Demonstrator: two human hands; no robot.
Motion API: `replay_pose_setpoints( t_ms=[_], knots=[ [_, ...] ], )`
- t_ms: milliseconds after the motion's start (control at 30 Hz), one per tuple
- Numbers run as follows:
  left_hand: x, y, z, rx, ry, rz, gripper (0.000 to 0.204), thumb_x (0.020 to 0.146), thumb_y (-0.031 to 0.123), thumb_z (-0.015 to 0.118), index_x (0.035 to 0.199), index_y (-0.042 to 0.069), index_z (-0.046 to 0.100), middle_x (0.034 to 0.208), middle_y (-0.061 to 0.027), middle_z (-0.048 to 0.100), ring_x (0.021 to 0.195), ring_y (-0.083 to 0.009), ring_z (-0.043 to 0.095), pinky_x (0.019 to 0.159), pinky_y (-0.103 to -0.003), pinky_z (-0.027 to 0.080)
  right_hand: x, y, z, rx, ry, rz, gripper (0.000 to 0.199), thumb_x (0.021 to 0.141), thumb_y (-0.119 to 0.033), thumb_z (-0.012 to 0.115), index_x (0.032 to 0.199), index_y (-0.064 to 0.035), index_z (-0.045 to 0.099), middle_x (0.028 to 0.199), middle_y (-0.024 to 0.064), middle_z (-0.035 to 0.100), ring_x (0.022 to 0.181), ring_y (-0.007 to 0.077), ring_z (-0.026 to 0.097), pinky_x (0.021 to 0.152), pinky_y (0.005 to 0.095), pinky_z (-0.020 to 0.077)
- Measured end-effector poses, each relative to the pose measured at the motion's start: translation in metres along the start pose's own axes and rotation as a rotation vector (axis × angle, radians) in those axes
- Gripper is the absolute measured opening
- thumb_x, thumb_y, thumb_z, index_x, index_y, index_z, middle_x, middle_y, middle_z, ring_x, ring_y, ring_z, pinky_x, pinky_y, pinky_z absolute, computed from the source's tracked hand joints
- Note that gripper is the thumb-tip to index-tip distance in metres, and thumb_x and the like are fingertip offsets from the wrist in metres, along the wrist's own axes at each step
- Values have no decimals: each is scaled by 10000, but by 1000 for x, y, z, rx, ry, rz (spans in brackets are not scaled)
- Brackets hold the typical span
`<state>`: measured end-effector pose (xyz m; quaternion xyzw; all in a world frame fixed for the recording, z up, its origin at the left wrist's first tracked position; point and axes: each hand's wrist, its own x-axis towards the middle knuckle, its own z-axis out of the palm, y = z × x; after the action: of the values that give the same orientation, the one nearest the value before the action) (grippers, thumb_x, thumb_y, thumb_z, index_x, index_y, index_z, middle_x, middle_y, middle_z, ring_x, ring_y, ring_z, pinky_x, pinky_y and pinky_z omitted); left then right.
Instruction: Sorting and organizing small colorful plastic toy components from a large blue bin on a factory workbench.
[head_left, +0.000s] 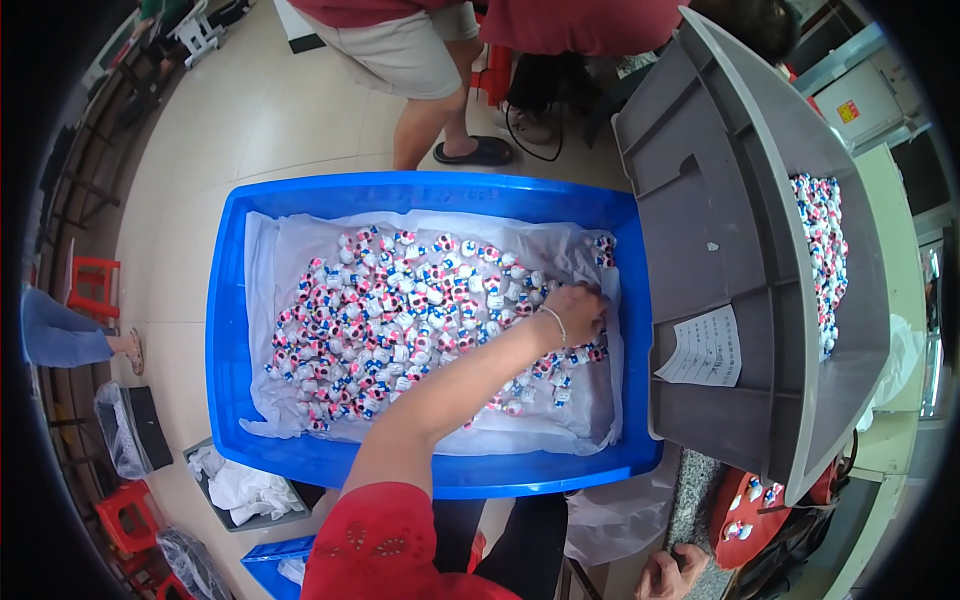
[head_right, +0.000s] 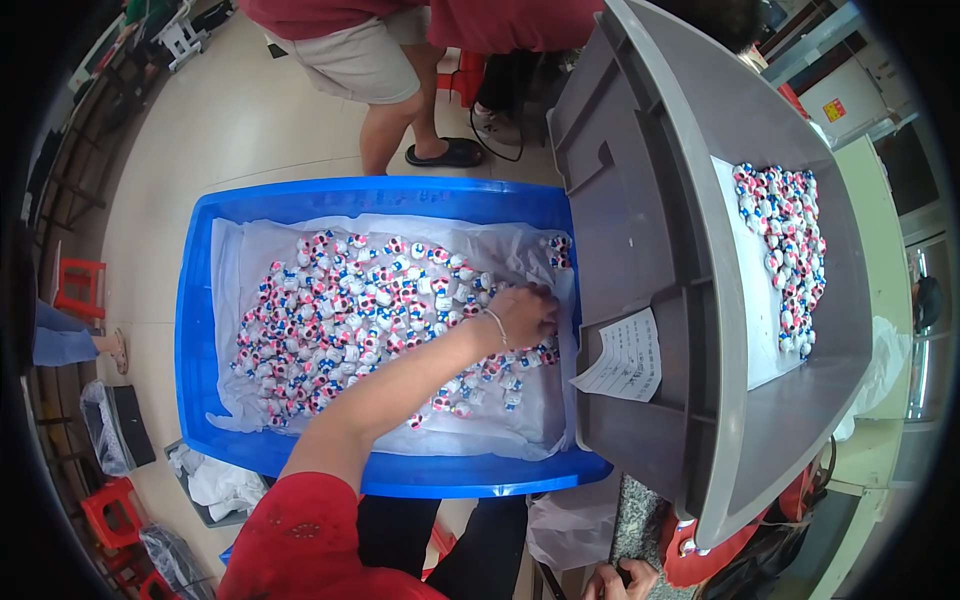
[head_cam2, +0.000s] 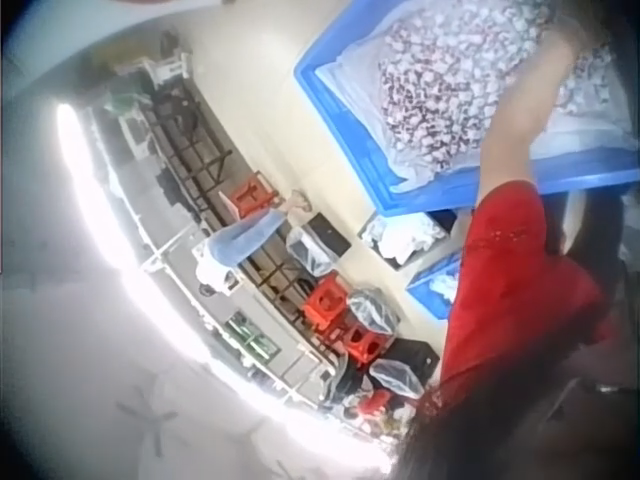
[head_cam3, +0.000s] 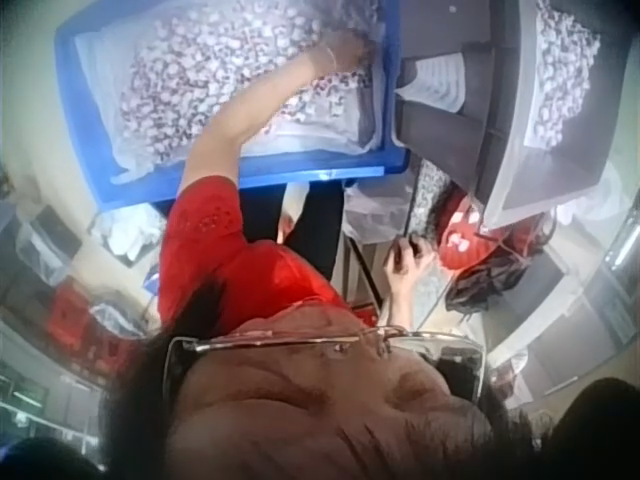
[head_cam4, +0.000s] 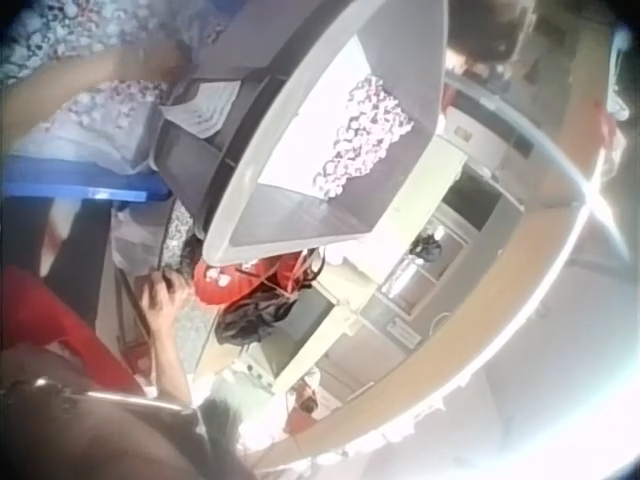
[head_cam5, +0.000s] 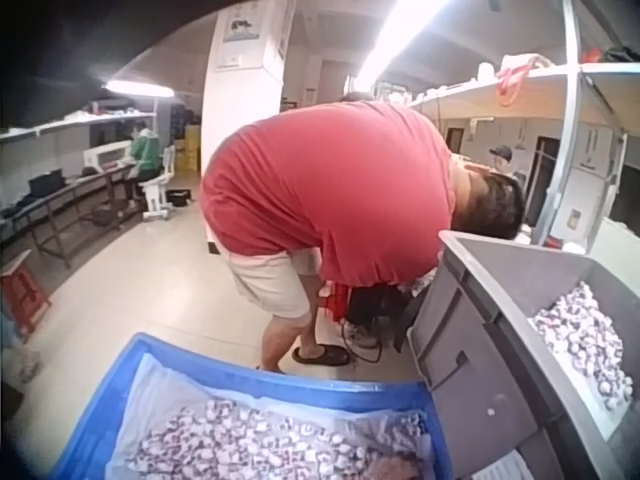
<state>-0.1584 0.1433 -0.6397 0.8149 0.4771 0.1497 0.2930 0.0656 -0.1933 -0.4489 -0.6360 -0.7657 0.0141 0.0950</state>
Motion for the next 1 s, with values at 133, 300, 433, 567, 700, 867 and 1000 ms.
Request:
replay_pose_setpoints(
  t_ms=[133,300,433,567,700,867,1000],
  knots=[
    [4,5,14,9,-67,-70,253,742,157,619,988,111,660,1147,-129,571,1106,-312,539,894,-415,465,-4,-8,0,19,-14,19,270,673,-46,704,922,-127,639,1046,109,538,953,331,497,800,450,414],
    [5,7,8,124,-204,-94,297,725,163,645,1020,132,662,1119,-129,576,1105,-306,531,913,-407,458,-6,-9,-1,-9,-15,18,264,677,-39,706,919,-122,639,1050,113,537,960,325,496,803,444,414],
    [3,-18,27,25,-46,97,306,698,124,624,1002,109,652,1093,-125,573,1108,-298,517,918,-403,454,-7,-7,1,-15,-7,8,264,681,-38,711,921,-122,640,1055,111,539,953,320,496,800,438,414],
    [7,-14,33,47,-54,97,299,686,96,597,981,107,643,1076,-132,558,1108,-287,501,918,-406,448,-7,-4,4,-3,-1,2,261,683,-44,715,920,-123,641,1058,108,540,957,316,496,801,435,412],
    [6,-4,26,143,-69,70,310,674,90,603,982,83,641,1055,-136,553,1085,-292,508,908,-410,451,-6,-1,5,25,-5,19,271,681,-39,715,927,-124,640,1062,107,539,961,316,495,807,441,411],
    [-2,-8,20,-66,6,113,267,693,56,594,958,47,627,1034,-145,570,1066,-332,529,890,-406,459,-4,1,-1,28,7,-5,279,684,-38,711,940,-120,635,1067,115,533,961,326,491,815,458,408],
    [7,-29,19,-226,337,182,255,721,41,588,974,47,616,1026,-150,581,1009,-341,569,858,-416,471,-3,2,-2,49,-1,-8,277,687,-34,706,942,-115,632,1070,121,527,962,333,486,816,461,408]
  ],
)
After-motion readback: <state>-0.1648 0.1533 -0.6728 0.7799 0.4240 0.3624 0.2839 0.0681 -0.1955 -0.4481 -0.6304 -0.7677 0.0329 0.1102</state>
